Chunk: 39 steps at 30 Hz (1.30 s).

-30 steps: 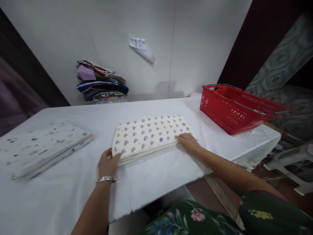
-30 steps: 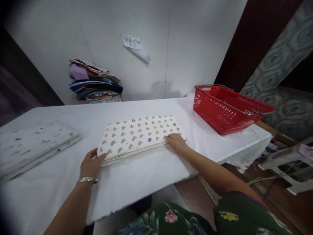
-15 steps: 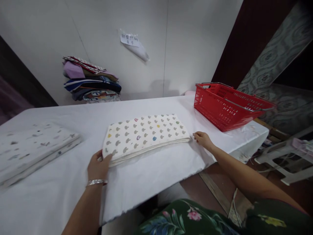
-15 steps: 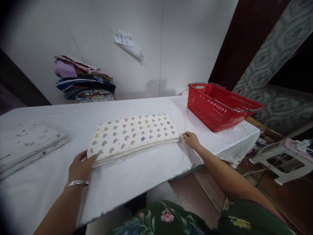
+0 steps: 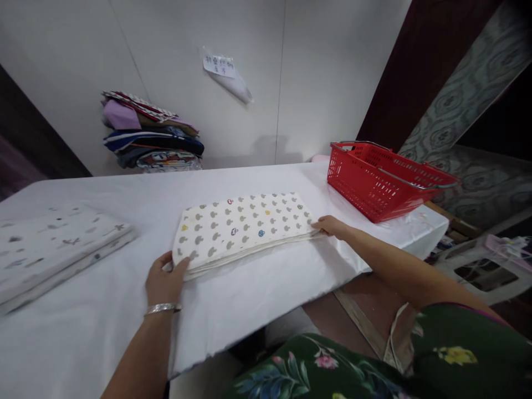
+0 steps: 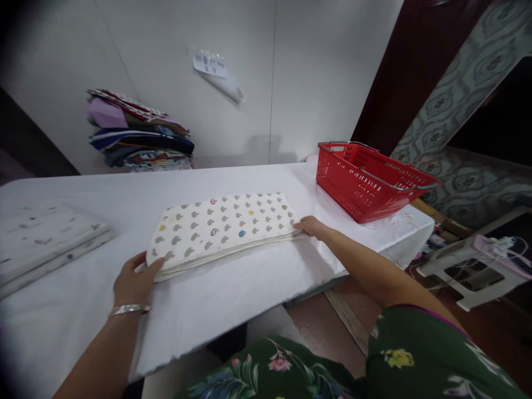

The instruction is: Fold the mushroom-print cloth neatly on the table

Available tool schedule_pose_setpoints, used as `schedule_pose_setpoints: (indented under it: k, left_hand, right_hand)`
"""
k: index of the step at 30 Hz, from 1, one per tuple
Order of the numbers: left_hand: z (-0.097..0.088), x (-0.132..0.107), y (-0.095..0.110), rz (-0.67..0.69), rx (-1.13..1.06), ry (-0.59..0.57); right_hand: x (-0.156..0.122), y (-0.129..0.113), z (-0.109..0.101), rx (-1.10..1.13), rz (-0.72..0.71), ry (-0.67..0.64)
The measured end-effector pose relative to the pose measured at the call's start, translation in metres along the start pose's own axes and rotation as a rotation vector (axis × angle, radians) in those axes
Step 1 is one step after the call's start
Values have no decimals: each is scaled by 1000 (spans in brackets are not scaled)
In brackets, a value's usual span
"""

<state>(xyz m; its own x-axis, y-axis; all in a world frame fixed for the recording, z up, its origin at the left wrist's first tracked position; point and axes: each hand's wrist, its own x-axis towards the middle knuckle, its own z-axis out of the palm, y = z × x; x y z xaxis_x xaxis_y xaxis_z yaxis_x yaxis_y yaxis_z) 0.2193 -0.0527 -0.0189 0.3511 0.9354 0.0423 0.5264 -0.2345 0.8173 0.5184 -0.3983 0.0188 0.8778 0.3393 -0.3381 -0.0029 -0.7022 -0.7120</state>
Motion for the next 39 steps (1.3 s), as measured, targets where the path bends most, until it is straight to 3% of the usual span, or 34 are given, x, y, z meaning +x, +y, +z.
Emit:
schedule_pose_setpoints:
  k: [4,11,19,26,33,39]
  left_hand:
    - [1,-2,1,-14,11,-13]
    - [3,-1,-3,40,73,-30]
    - [4,1,-2,-12,54,-37]
    - [2,5,2,-170,-99,-93]
    - [7,6,-1,-170,-186,-76]
    - [2,7,-5,-257,-232,-182]
  right_hand:
    - [5,-7,-8,21,-6,54]
    - [4,13,4,-78,118,39]
    - [11,11,2,-109,199,50]
    - [2,4,3,160,174,-17]
    - [-7,13,10,494,163,-209]
    - [-11,13,2,643,26,-159]
